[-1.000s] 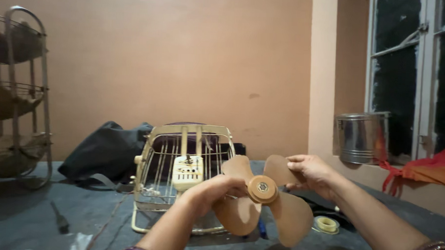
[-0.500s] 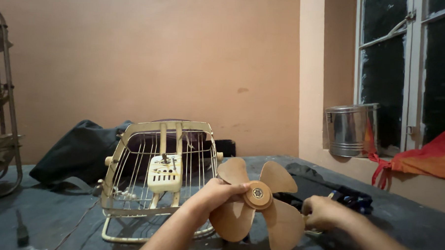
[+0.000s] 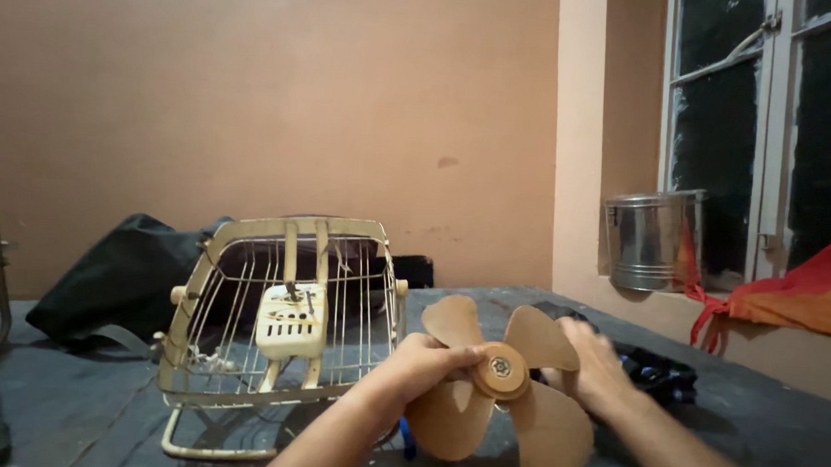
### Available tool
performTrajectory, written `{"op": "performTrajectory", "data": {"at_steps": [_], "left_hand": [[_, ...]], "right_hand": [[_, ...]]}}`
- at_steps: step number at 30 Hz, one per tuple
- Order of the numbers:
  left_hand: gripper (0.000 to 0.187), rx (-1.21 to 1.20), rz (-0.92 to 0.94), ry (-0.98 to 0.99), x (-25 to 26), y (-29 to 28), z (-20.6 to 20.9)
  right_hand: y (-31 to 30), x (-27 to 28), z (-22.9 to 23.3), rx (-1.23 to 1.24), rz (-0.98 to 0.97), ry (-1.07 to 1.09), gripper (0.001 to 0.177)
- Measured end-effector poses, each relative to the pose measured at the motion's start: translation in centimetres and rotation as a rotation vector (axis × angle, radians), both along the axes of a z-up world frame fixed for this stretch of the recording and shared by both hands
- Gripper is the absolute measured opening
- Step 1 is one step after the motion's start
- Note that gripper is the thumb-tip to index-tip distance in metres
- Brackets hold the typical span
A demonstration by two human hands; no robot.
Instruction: The person reassembles a small electric fan by attaching the fan blades to the motor hub, then placing and securing the front wire grille over the blades using pliers to bend the retaining tabs.
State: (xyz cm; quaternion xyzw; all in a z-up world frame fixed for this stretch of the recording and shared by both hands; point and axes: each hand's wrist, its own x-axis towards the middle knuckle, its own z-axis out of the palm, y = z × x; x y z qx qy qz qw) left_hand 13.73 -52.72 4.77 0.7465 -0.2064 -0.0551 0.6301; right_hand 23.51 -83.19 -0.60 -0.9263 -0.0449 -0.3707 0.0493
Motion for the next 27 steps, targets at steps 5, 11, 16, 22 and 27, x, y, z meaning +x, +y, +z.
{"op": "performTrajectory", "data": {"at_steps": [5, 11, 16, 22, 27], "left_hand": [[0.038, 0.061, 0.051, -0.022, 3.4, -4.7, -3.2], [0.042, 0.300, 0.042, -0.126, 7.6, -7.8, -6.0], [0.051, 0.883, -0.001, -0.410, 9.3, -9.5, -5.1], [0.051, 0.979, 0.149, -0.257, 5.6, -9.6, -3.7], [0.058, 0.847, 0.354, -0.084, 2.9, -9.4, -3.4]], "right_hand": [[-5.1, -1.4, -1.2, -0.086, -0.053, 0.290, 0.046], [-11.6, -2.6, -0.6, 0.336, -0.315, 0.122, 0.048], [-11.6, -3.9, 1.3, 0.362, -0.103, -0.175, 0.052], [-5.1, -3.8, -0.4, 0.216, 0.471, 0.168, 0.038], [-4.4, -4.4, -1.7, 0.173, 0.458, 0.432, 0.049]]}}
